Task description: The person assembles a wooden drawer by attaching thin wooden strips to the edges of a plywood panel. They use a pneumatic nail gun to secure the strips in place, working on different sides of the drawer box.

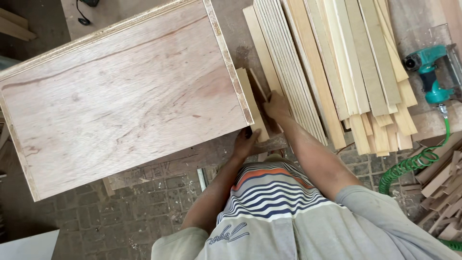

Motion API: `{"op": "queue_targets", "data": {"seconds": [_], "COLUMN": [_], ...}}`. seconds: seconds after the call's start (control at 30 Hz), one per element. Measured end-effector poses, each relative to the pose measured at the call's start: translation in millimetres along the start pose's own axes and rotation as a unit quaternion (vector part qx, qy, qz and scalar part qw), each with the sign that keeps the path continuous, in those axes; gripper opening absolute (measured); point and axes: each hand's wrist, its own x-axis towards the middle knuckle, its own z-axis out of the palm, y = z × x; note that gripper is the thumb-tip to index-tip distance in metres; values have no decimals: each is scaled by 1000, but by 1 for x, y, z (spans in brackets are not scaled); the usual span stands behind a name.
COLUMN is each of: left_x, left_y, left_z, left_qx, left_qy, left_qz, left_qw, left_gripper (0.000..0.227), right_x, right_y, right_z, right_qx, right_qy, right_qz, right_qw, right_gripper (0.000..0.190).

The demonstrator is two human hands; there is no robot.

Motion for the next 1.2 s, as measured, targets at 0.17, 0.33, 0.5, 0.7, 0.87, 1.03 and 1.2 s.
{"op": "queue_targets", "data": {"seconds": [0.17, 0.33, 0.5, 0.7, 0.87, 1.03, 1.2], "left_x": [3, -1, -7, -16, -1, -3, -27], "left_y": [-8, 1, -13, 19, 31, 69, 84], "left_z": [6, 18, 16, 35, 52, 52, 48], "left_qx": [-28, -101, -265, -223, -177, -91, -70], "left_qy": [22, 52, -15, -11, -27, -38, -60], "left_qz": [-10, 35, 50, -50, -66, -41, -22], "left_qw": [999, 993, 963, 973, 982, 994, 995], "left_gripper": [88, 68, 67, 84, 85, 85, 89], "right_x": [-6, -25, -39, -65, -42, -30, -29], "right_y": [7, -24, -18, -26, -4, 9, 14], "right_z": [-23, 11, 6, -11, -13, -11, -6], "right_qx": [156, 207, 252, 249, 249, 235, 228], "right_qy": [64, 1, -75, -112, -115, -80, -74], "right_qz": [-26, -65, 5, 7, 24, 40, 31], "right_qw": [985, 976, 965, 962, 961, 968, 970], "right_gripper": [38, 49, 78, 91, 92, 89, 87]}}
